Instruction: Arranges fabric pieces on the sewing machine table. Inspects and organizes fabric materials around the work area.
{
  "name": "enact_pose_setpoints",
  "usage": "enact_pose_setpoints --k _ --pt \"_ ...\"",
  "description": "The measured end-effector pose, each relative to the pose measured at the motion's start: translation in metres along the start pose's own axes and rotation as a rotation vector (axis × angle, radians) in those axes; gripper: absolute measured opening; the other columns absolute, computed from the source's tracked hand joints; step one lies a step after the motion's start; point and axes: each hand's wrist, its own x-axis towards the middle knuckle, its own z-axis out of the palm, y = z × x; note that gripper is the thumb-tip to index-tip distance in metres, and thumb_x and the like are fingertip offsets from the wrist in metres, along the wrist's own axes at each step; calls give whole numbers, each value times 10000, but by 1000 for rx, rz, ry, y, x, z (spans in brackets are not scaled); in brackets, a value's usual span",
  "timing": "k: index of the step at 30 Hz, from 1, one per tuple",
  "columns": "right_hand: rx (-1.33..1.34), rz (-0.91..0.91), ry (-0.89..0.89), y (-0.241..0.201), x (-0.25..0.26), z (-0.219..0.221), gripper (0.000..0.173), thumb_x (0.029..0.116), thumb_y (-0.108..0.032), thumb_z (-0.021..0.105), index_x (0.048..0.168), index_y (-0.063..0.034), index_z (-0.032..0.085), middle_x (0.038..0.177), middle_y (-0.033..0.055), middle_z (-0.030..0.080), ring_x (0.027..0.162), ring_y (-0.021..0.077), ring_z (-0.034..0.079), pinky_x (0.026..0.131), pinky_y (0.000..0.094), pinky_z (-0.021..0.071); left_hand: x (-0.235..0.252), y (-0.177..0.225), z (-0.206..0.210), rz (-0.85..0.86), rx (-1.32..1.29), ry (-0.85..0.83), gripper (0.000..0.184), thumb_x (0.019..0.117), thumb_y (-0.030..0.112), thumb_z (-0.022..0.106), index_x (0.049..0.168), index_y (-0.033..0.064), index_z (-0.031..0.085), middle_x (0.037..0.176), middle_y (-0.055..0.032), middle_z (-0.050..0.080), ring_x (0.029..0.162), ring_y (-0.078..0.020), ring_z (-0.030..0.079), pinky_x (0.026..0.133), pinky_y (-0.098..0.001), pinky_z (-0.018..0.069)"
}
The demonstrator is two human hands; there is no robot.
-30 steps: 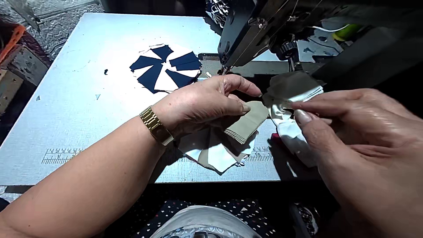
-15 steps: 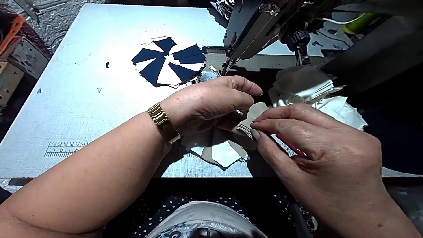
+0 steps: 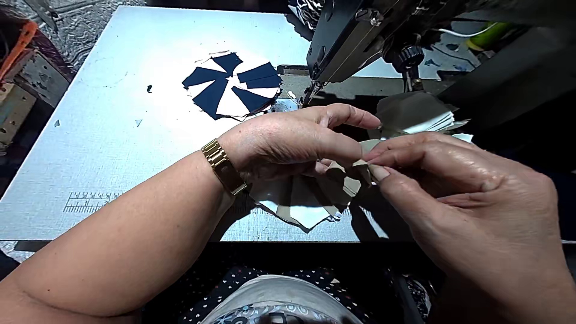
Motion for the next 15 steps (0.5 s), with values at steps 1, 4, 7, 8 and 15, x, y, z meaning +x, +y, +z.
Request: enact_pose_setpoints --k 1,4,7,8,15 --pt "66 12 6 1 1 -1 119 928 -87 608 995 -76 706 1062 -12 681 892 17 659 742 143 568 1 -1 -1 28 -1 -28 563 945 -43 507 1490 82 449 1138 -90 657 803 -45 618 631 -174 492" --pt "298 52 55 6 1 -5 142 959 -65 589 1048 -96 696 1044 -44 700 871 33 668 741 181 575 2 -2 -2 66 -64 -102 412 979 -83 499 1384 -12 529 1172 -109 642 994 -122 657 875 -280 566" --pt "512 131 115 6 3 -6 156 983 -25 562 1038 -90 693 1004 -36 712 867 58 699 791 224 614 0 1 -2 11 -73 -76 206 1018 16 560 1221 4 597 978 -50 685 835 -69 672 759 -225 577" --pt "568 168 133 6 3 -6 166 996 -23 539 1029 -90 688 982 -36 713 848 56 700 787 224 613 1 1 -4 7 -55 -75 103 1028 53 571 1118 26 613 904 -26 681 749 -38 649 676 -188 554" --pt "865 358 179 15 4 3 252 1084 -180 423 1008 -144 660 874 -39 684 820 69 691 808 259 607 0 7 -10 32 127 -16 220 1050 151 577 852 60 611 630 22 516 470 -2 399 421 -138 313"
